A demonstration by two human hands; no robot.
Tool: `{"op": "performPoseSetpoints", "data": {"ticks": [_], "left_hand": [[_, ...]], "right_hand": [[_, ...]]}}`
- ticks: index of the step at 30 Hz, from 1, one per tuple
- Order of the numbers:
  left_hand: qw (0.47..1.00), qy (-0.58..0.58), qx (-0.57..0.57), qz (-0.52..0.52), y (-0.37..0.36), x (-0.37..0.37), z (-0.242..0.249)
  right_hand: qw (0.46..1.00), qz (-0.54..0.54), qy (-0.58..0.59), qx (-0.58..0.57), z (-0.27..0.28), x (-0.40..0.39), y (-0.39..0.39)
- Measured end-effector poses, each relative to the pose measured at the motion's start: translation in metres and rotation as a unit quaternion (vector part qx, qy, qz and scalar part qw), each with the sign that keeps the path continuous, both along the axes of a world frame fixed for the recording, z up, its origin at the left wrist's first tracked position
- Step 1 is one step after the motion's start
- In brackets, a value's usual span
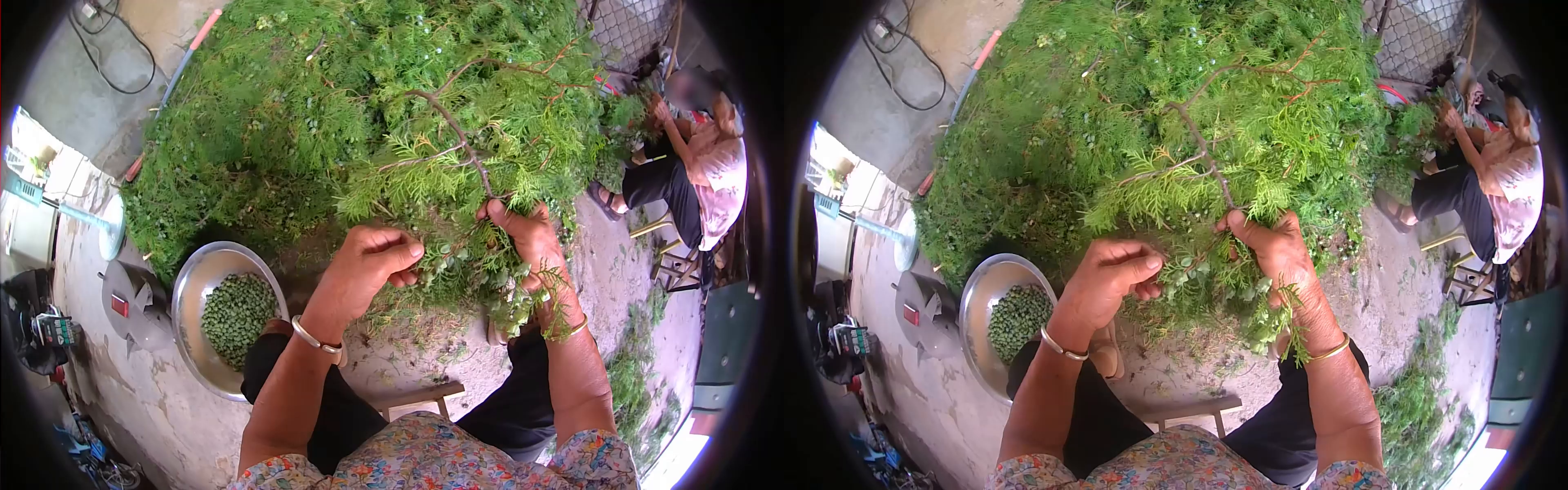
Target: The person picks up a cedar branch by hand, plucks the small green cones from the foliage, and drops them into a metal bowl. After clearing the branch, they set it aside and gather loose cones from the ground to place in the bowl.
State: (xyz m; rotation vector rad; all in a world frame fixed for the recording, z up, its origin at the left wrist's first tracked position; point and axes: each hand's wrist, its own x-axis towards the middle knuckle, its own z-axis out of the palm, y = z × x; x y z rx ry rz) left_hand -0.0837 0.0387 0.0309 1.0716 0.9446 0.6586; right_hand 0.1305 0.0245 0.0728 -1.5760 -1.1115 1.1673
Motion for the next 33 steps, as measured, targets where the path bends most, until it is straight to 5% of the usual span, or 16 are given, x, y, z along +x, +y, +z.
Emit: {"op": "performPoseSetpoints", "data": {"ticks": [4,7,9,12,16,17,19,23,28,33], "left_hand": [[0.998,-0.016,0.056,-0.003,-0.004,0.008,-0.005],[0.985,0.011,0.166,0.043,-0.007,0.015,-0.012],[0.989,-0.004,0.120,0.089,-0.007,0.017,-0.010],[0.990,0.010,0.072,0.122,-0.004,0.015,-0.006],[0.975,-0.023,0.132,0.177,-0.010,0.023,-0.003],[0.975,-0.023,0.132,0.176,-0.011,0.026,-0.006],[0.933,0.058,0.331,0.131,-0.013,0.030,-0.017],[0.892,0.117,0.423,0.107,-0.011,0.033,-0.023],[0.889,0.156,0.423,0.081,-0.010,0.032,-0.014],[0.896,0.110,0.419,0.092,-0.007,0.037,-0.011]], "right_hand": [[0.999,0.023,-0.014,0.032,-0.009,0.010,0.003],[0.997,-0.004,0.053,-0.062,-0.001,0.009,0.001],[0.989,0.001,-0.150,0.008,0.000,0.007,-0.002],[0.999,-0.019,0.018,-0.041,0.004,0.010,0.000],[1.000,-0.020,-0.005,-0.016,-0.004,0.015,0.001],[1.000,0.000,-0.005,-0.014,-0.007,0.018,0.002],[1.000,0.019,-0.006,-0.011,-0.009,0.020,0.002],[1.000,0.019,0.003,-0.014,-0.009,0.021,0.001],[0.993,0.026,-0.087,0.075,-0.014,0.022,0.000],[0.999,-0.015,0.001,-0.035,0.001,0.017,-0.002]]}}
